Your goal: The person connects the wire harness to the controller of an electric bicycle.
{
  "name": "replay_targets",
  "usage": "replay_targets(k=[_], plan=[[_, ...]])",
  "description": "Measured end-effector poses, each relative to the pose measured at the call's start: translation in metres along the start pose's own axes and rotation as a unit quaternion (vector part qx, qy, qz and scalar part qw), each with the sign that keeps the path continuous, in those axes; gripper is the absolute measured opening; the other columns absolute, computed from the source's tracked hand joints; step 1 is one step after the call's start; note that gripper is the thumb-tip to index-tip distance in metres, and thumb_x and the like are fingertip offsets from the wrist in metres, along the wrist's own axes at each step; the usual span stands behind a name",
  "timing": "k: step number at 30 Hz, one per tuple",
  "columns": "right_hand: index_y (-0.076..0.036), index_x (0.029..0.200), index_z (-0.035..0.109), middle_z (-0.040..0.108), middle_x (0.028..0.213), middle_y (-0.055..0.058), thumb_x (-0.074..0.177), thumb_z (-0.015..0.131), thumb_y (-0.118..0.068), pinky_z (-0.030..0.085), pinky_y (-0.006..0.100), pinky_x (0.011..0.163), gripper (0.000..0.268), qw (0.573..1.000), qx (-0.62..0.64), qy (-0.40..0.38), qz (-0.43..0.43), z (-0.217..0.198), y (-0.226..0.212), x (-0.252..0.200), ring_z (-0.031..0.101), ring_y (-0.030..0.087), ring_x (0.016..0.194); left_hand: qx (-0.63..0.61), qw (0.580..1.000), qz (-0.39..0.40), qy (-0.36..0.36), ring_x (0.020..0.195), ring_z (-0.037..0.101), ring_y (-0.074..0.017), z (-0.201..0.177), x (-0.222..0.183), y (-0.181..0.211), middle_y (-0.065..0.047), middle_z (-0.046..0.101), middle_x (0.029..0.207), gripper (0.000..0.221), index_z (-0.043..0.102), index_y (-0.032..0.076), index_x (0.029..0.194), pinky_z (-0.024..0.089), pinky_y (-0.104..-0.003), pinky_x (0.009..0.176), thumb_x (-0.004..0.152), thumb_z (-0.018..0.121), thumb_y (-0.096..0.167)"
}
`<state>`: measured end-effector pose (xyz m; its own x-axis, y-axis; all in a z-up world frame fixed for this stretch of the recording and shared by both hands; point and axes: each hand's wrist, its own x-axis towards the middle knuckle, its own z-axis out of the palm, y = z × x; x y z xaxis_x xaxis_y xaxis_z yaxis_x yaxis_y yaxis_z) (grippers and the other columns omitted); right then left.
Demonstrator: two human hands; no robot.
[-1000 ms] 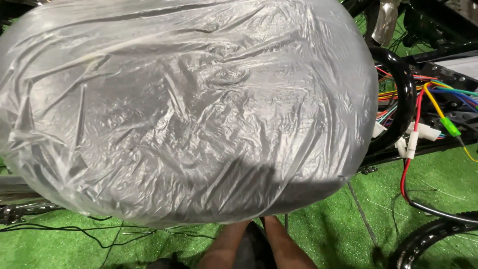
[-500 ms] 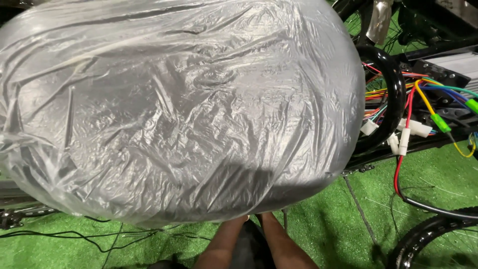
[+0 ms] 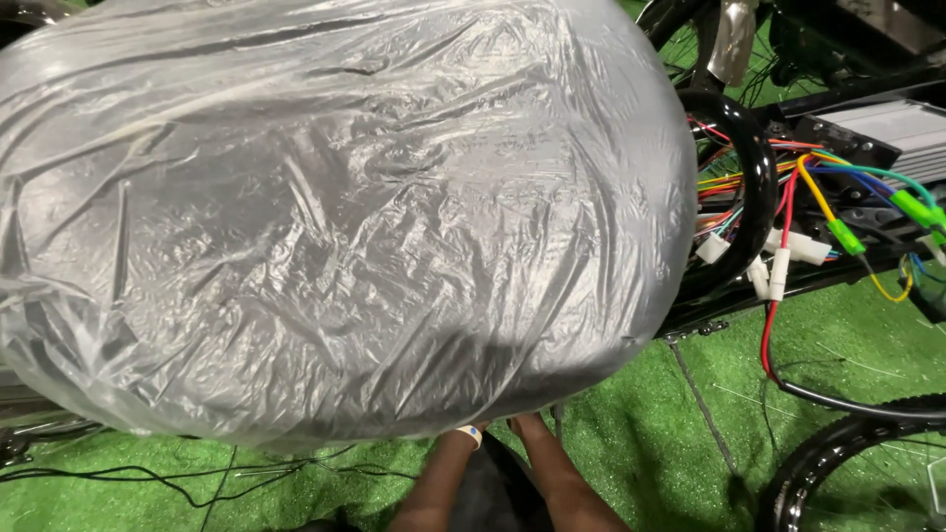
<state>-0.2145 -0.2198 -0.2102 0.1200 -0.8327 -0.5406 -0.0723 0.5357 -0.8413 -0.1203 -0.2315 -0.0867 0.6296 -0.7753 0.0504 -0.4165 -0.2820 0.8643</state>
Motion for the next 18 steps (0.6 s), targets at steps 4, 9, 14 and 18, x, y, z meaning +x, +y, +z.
replay_targets(k=[4, 9, 14, 18], plan=[[-0.003, 0.098, 0.074, 0.071, 0.085, 0.009, 0.086, 0.059, -0.004, 0.045, 0.028, 0.063, 0.020, 1.000, 0.007, 0.010, -0.005, -0.016, -0.036, -0.017, 0.062, 0.018, 0.075, -0.024, 1.000, 0.010, 0.011, 0.086, 0.068, -0.0298, 0.004, -0.005, 0.015, -0.011, 0.072, 0.094, 0.019, 0.071, 0.008, 0.095, 0.052, -0.040, 0.079, 0.079, 0.060, 0.010], [-0.003, 0.098, 0.074, 0.071, 0.085, 0.008, 0.085, 0.058, -0.002, 0.043, 0.027, 0.064, 0.020, 1.000, 0.011, 0.017, -0.013, -0.031, -0.131, -0.075, 0.061, 0.017, 0.075, -0.054, 0.998, 0.019, 0.031, 0.085, 0.068, -0.0289, 0.002, -0.020, 0.033, -0.010, 0.073, 0.093, 0.020, 0.072, 0.008, 0.094, 0.051, -0.039, 0.079, 0.078, 0.061, 0.008], [-0.002, 0.103, 0.072, 0.072, 0.088, 0.010, 0.086, 0.064, -0.011, 0.050, 0.031, 0.069, 0.021, 0.996, -0.044, 0.055, -0.048, -0.046, -0.186, -0.143, 0.063, 0.018, 0.079, -0.110, 0.990, 0.048, 0.071, 0.074, 0.068, -0.0249, -0.015, -0.040, 0.058, -0.006, 0.074, 0.084, 0.014, 0.070, 0.010, 0.087, 0.051, -0.036, 0.070, 0.075, 0.065, 0.008], [-0.011, 0.092, 0.072, 0.072, 0.096, 0.000, 0.082, 0.066, -0.018, 0.054, 0.032, 0.085, 0.013, 0.937, -0.187, 0.162, -0.247, -0.048, -0.223, -0.173, 0.067, 0.015, 0.090, -0.291, 0.954, -0.032, 0.066, 0.070, 0.069, -0.0173, -0.022, -0.046, 0.078, -0.010, 0.075, 0.081, 0.020, 0.066, -0.001, 0.088, 0.054, -0.027, 0.069, 0.072, 0.073, 0.008]])
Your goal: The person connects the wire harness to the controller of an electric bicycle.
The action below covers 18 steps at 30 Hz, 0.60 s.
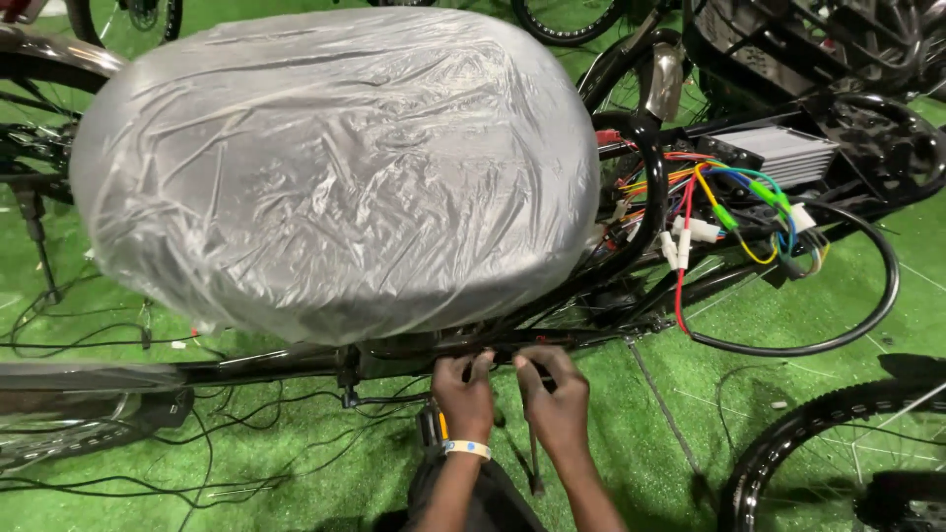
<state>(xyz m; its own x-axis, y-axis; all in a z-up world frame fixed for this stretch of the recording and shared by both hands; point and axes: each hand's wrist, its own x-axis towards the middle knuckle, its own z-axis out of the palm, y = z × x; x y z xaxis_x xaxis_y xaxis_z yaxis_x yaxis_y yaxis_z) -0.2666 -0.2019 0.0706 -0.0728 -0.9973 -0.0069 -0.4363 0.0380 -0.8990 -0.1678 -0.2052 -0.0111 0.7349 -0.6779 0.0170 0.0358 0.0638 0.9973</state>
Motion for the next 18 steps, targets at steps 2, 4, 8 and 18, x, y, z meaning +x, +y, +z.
replay_targets(k=[2, 4, 8, 18], plan=[[-0.005, 0.095, 0.070, 0.071, 0.094, 0.004, 0.080, 0.067, -0.015, 0.053, 0.031, 0.076, 0.018, 0.994, -0.002, 0.021, -0.108, -0.003, -0.011, 0.005, 0.067, 0.018, 0.082, -0.022, 1.000, 0.003, -0.012, 0.061, 0.058, -0.0151, 0.002, 0.001, 0.003, -0.008, 0.068, 0.071, 0.009, 0.064, -0.003, 0.077, 0.048, -0.027, 0.059, 0.073, 0.069, 0.004], [0.001, 0.099, 0.067, 0.069, 0.092, 0.008, 0.079, 0.069, -0.012, 0.053, 0.030, 0.067, 0.024, 0.975, -0.006, 0.046, -0.215, -0.007, -0.024, 0.010, 0.066, 0.021, 0.074, -0.045, 0.999, 0.006, -0.027, 0.051, 0.047, -0.0129, 0.004, 0.002, -0.004, -0.006, 0.061, 0.061, 0.010, 0.062, -0.005, 0.065, 0.041, -0.027, 0.049, 0.074, 0.065, -0.001], [0.000, 0.086, 0.070, 0.072, 0.082, 0.012, 0.076, 0.065, -0.014, 0.054, 0.037, 0.066, 0.018, 0.980, -0.094, -0.024, -0.174, -0.014, -0.035, 0.021, 0.067, 0.028, 0.068, -0.159, 0.984, -0.068, -0.047, 0.053, 0.046, -0.0125, 0.008, 0.001, -0.009, -0.009, 0.061, 0.063, 0.012, 0.066, -0.010, 0.068, 0.038, -0.025, 0.050, 0.078, 0.062, -0.007], [0.000, 0.101, 0.059, 0.059, 0.104, 0.017, 0.083, 0.066, -0.023, 0.046, 0.040, 0.089, 0.030, 0.983, -0.120, -0.023, -0.139, 0.009, 0.018, 0.046, 0.058, 0.030, 0.096, -0.180, 0.951, -0.200, -0.151, 0.090, 0.058, -0.0252, -0.003, -0.005, 0.033, -0.025, 0.068, 0.093, 0.015, 0.062, -0.015, 0.075, 0.032, -0.038, 0.107, 0.076, 0.047, -0.013]])
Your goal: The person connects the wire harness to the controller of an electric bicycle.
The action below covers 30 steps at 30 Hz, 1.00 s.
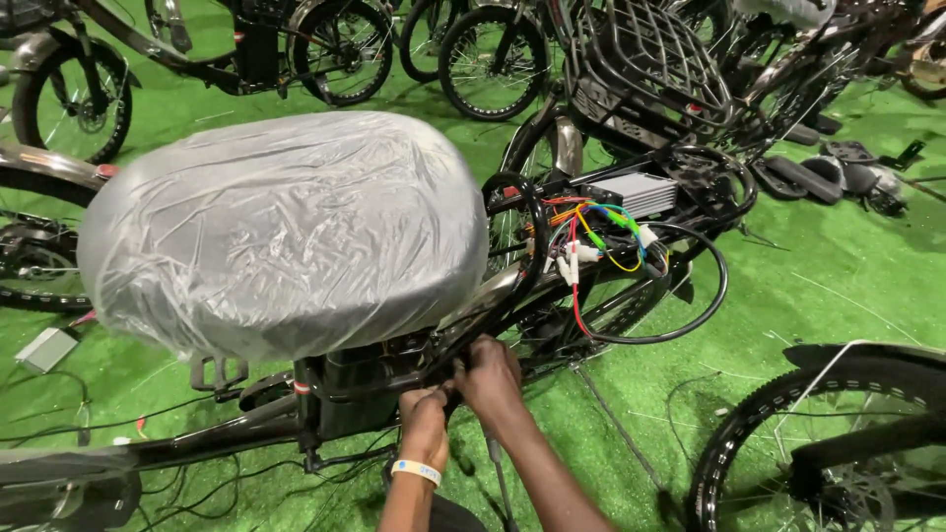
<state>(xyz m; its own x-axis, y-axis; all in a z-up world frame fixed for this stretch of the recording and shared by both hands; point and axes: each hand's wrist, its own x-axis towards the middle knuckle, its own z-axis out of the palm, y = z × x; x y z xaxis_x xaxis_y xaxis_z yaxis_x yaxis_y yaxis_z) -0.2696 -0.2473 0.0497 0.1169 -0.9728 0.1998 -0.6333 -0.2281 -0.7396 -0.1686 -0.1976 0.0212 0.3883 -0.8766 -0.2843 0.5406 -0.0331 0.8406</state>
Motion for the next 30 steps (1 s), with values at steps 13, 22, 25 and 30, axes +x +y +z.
replay_targets(k=[13, 22, 25, 30], plan=[[-0.001, 0.103, 0.053, 0.061, 0.074, 0.006, 0.101, 0.042, -0.022, 0.052, 0.029, 0.061, 0.023, 0.864, 0.463, 0.197, -0.013, -0.105, -0.082, -0.037, 0.060, 0.015, 0.064, 0.167, 0.980, -0.064, 0.083, 0.130, 0.053, -0.0257, 0.038, -0.148, 0.104, -0.006, 0.058, 0.139, 0.065, 0.034, 0.007, 0.141, 0.039, -0.046, 0.112, 0.082, 0.061, 0.010], [-0.001, 0.102, 0.051, 0.062, 0.095, 0.016, 0.098, 0.049, -0.024, 0.057, 0.040, 0.079, 0.023, 0.786, 0.577, 0.168, -0.147, -0.139, -0.116, -0.109, 0.061, 0.020, 0.081, 0.254, 0.909, 0.326, -0.046, 0.087, 0.069, -0.0149, 0.052, -0.186, 0.129, -0.005, 0.073, 0.099, 0.029, 0.062, 0.006, 0.108, 0.057, -0.029, 0.079, 0.080, 0.063, 0.016], [-0.001, 0.101, 0.056, 0.068, 0.096, 0.013, 0.096, 0.050, -0.017, 0.052, 0.031, 0.074, 0.017, 0.832, 0.521, 0.153, -0.111, -0.150, -0.127, -0.106, 0.065, 0.018, 0.087, 0.268, 0.885, 0.372, -0.078, 0.083, 0.069, -0.0138, 0.072, -0.181, 0.156, -0.002, 0.074, 0.100, 0.026, 0.067, 0.009, 0.106, 0.055, -0.028, 0.073, 0.080, 0.063, 0.011], [-0.008, 0.094, 0.069, 0.076, 0.073, 0.000, 0.082, 0.065, -0.007, 0.047, 0.024, 0.044, 0.013, 0.953, 0.106, 0.202, -0.200, -0.202, -0.150, -0.071, 0.061, 0.008, 0.051, 0.346, 0.850, 0.351, -0.184, 0.094, 0.064, -0.0153, 0.106, -0.119, 0.170, 0.003, 0.072, 0.106, 0.032, 0.067, 0.017, 0.105, 0.047, -0.031, 0.086, 0.092, 0.047, 0.038]])
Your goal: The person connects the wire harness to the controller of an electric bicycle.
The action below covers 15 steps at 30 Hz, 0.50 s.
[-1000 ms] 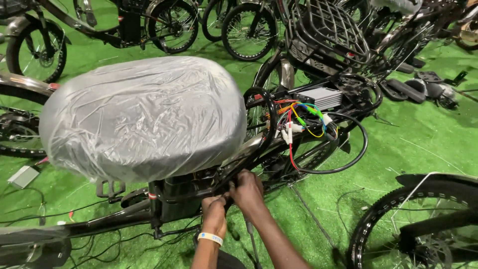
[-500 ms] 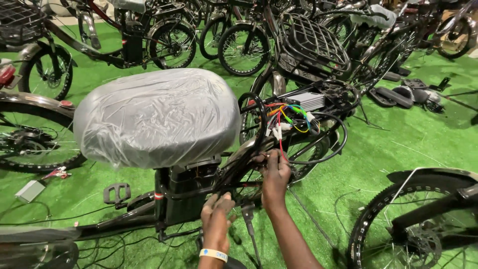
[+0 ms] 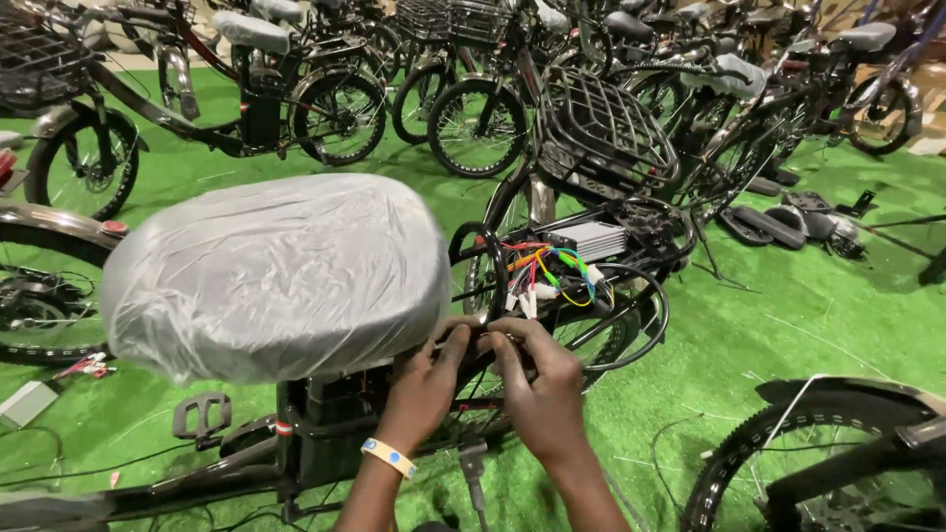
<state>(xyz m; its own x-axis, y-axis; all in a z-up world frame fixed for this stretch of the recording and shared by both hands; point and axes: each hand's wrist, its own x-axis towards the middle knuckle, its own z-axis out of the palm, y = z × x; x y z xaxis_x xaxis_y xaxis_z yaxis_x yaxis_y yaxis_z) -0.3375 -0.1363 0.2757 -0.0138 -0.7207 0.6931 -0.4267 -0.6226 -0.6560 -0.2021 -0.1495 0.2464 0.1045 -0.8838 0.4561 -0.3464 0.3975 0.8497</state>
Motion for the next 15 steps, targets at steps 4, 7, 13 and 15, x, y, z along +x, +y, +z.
replay_targets(k=[4, 7, 13, 15], plan=[[-0.015, 0.093, 0.071, 0.077, 0.078, 0.002, 0.077, 0.070, -0.010, 0.048, 0.030, 0.041, 0.016, 0.973, -0.171, -0.132, 0.086, -0.020, 0.030, 0.028, 0.057, 0.012, 0.042, -0.029, 0.959, -0.274, -0.068, 0.136, 0.046, -0.0152, 0.015, 0.031, -0.028, 0.006, 0.053, 0.146, 0.074, 0.059, 0.029, 0.132, 0.030, -0.030, 0.109, 0.076, 0.030, 0.067], [-0.011, 0.078, 0.073, 0.069, 0.055, 0.006, 0.073, 0.070, -0.007, 0.048, 0.037, 0.046, 0.007, 0.954, -0.220, -0.195, 0.061, -0.020, 0.047, 0.027, 0.052, 0.019, 0.036, -0.075, 0.965, -0.236, -0.085, 0.138, 0.038, -0.0139, 0.029, 0.052, -0.082, 0.003, 0.050, 0.145, 0.054, 0.061, 0.015, 0.128, 0.024, -0.032, 0.113, 0.089, 0.039, 0.046], [-0.005, 0.096, 0.074, 0.076, 0.089, 0.007, 0.070, 0.069, 0.004, 0.058, 0.025, 0.044, 0.028, 0.979, -0.197, -0.047, -0.036, 0.011, 0.074, 0.008, 0.069, 0.014, 0.048, -0.173, 0.952, -0.208, -0.146, 0.095, 0.051, -0.0075, 0.035, 0.054, -0.114, 0.004, 0.061, 0.107, 0.033, 0.062, 0.012, 0.113, 0.040, -0.022, 0.085, 0.094, 0.049, 0.035], [-0.010, 0.097, 0.071, 0.073, 0.075, 0.013, 0.082, 0.069, -0.005, 0.058, 0.043, 0.060, 0.016, 0.987, -0.153, -0.023, -0.031, 0.012, 0.073, 0.005, 0.071, 0.032, 0.068, -0.199, 0.934, -0.275, -0.110, 0.094, 0.054, -0.0151, 0.019, 0.043, -0.053, -0.017, 0.061, 0.101, 0.039, 0.058, -0.001, 0.124, 0.042, -0.030, 0.102, 0.093, 0.049, 0.021]])
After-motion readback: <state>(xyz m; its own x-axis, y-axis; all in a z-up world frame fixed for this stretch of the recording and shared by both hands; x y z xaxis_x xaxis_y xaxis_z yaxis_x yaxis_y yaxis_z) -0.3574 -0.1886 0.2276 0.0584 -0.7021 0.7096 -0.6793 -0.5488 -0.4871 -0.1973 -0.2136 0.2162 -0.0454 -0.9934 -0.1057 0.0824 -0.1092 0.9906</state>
